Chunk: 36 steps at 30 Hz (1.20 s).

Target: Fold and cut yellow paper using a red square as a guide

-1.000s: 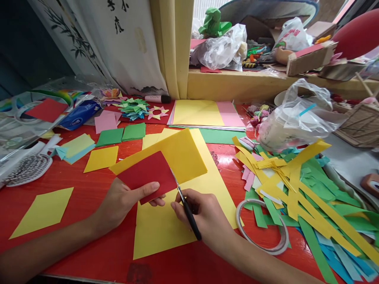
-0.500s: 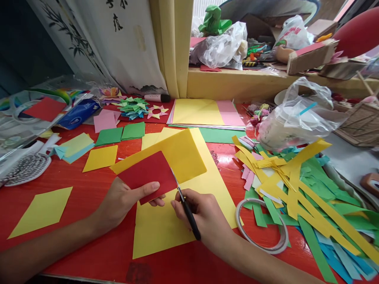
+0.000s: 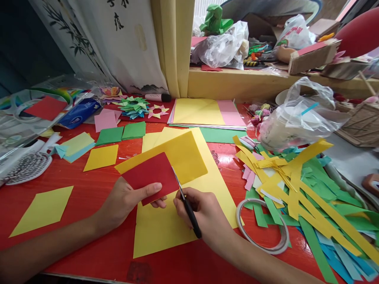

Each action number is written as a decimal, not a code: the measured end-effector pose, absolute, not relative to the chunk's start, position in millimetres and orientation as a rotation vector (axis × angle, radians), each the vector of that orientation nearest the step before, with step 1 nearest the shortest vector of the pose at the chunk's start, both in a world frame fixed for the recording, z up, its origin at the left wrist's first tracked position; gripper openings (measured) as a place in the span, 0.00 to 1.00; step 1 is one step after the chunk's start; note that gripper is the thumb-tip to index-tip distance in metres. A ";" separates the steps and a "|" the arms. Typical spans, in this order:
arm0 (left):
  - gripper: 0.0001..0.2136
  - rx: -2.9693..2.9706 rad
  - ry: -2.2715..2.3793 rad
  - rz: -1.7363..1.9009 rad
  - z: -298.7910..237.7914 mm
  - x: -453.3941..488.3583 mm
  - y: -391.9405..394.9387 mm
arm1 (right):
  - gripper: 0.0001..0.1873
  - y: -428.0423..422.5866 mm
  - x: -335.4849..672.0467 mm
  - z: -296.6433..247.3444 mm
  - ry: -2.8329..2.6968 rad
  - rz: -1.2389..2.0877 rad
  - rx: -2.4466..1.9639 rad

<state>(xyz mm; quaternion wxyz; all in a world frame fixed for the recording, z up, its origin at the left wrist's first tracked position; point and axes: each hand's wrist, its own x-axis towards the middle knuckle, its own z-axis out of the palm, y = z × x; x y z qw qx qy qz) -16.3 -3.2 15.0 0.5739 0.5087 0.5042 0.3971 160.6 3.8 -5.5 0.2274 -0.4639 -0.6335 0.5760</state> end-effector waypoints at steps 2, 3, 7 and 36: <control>0.11 1.197 1.195 0.919 14.5 -16.3 -3.1 | 0.13 2.5 161.6 -6.4 -1.753 1.576 -1.252; 0.11 1.200 1.198 0.914 14.1 -16.5 -3.0 | 0.12 1.7 162.2 -7.1 -1.754 1.572 -1.247; 0.11 1.199 1.189 0.902 12.6 -17.6 -2.7 | 0.11 -0.5 163.2 -10.8 -1.721 1.596 -1.244; 0.09 1.113 1.094 0.882 5.0 -17.6 -2.8 | 0.10 4.5 161.9 -5.1 -1.583 1.706 -1.310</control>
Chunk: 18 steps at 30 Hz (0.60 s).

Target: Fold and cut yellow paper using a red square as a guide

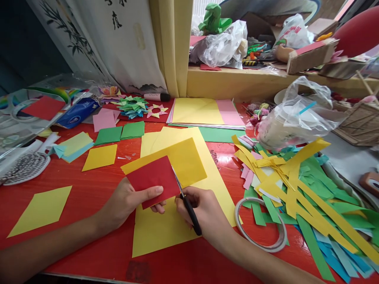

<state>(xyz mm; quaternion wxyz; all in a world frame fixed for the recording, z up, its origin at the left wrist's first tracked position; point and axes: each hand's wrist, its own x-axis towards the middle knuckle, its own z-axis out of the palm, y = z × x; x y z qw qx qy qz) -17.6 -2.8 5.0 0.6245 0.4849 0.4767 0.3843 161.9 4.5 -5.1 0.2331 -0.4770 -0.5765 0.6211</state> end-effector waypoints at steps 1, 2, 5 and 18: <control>0.09 1.110 1.091 0.881 4.6 -17.5 -2.8 | 0.10 4.1 162.4 -4.8 -1.587 1.708 -1.314; 0.09 1.106 1.089 0.880 4.4 -17.4 -2.8 | 0.10 3.7 162.7 -4.7 -1.587 1.710 -1.314; 0.09 1.100 1.087 0.883 4.5 -17.6 -2.1 | 0.11 3.6 162.2 -5.8 -1.580 1.714 -1.304; 0.10 1.116 1.081 0.826 1.5 -17.5 -2.8 | 0.12 6.3 160.6 -5.5 -1.590 1.710 -1.337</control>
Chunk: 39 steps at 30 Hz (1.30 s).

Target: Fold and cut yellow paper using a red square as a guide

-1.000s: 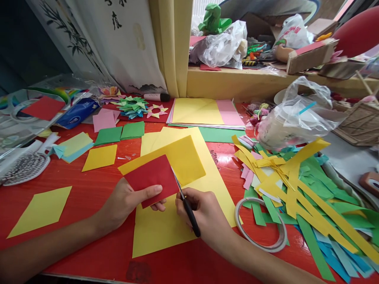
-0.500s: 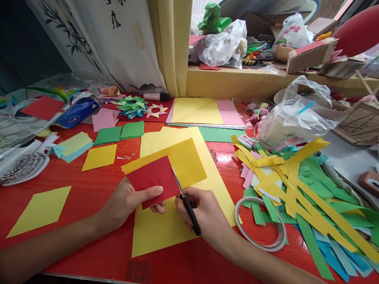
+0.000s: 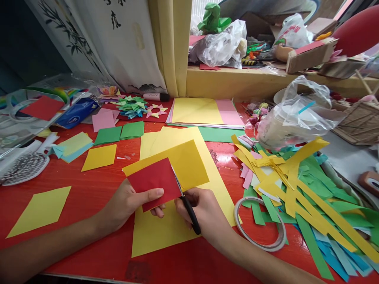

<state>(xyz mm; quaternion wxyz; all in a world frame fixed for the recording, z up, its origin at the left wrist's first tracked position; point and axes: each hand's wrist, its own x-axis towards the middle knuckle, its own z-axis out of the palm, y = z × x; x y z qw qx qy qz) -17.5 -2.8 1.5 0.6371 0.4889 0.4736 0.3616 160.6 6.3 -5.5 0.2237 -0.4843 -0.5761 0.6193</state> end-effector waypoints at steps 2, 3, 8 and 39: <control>0.10 1.109 1.079 0.822 1.8 -17.2 -2.4 | 0.12 5.5 161.0 -5.3 -1.607 1.698 -1.343; 0.10 1.103 1.078 0.821 1.9 -17.1 -2.3 | 0.12 5.3 161.1 -5.6 -1.612 1.693 -1.343; 0.09 1.071 1.072 0.840 1.4 -16.9 -2.3 | 0.12 7.2 159.7 -6.9 -1.587 1.706 -1.332; 0.09 0.682 1.040 0.832 3.6 -24.5 6.9 | 0.25 33.8 195.9 16.5 -1.775 2.335 -0.941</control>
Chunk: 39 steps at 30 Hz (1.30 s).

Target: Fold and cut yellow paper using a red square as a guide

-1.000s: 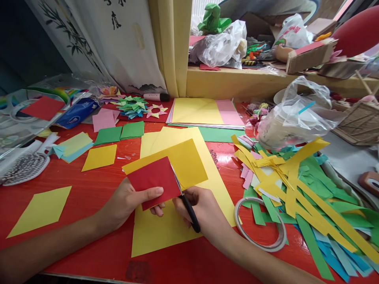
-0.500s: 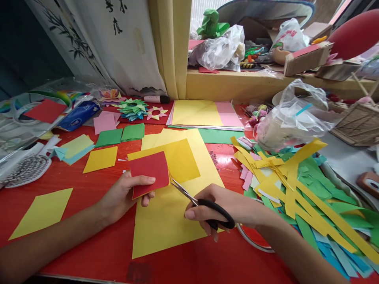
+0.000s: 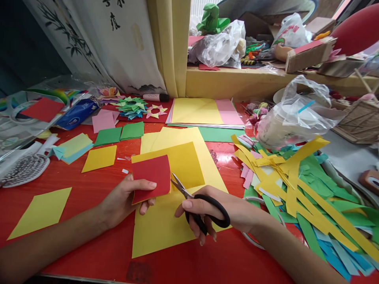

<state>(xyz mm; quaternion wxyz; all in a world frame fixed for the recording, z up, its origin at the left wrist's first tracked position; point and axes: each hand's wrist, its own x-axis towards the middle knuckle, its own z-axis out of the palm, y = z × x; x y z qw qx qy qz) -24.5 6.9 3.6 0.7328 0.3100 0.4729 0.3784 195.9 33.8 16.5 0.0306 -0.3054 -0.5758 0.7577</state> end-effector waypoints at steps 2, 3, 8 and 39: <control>0.07 0.670 1.008 0.812 3.8 -23.6 6.5 | 0.25 31.8 192.1 14.4 -1.723 2.330 -0.936; 0.07 0.665 0.996 0.804 3.8 -23.2 6.2 | 0.25 30.9 190.2 13.2 -1.699 2.326 -0.925; 0.07 0.642 0.982 0.784 1.8 -21.2 3.5 | 0.24 27.8 183.3 9.5 -1.670 2.269 -0.866; 0.10 0.679 0.983 0.763 3.6 -15.7 -7.3 | 0.20 23.7 184.2 19.4 -1.619 2.411 -0.867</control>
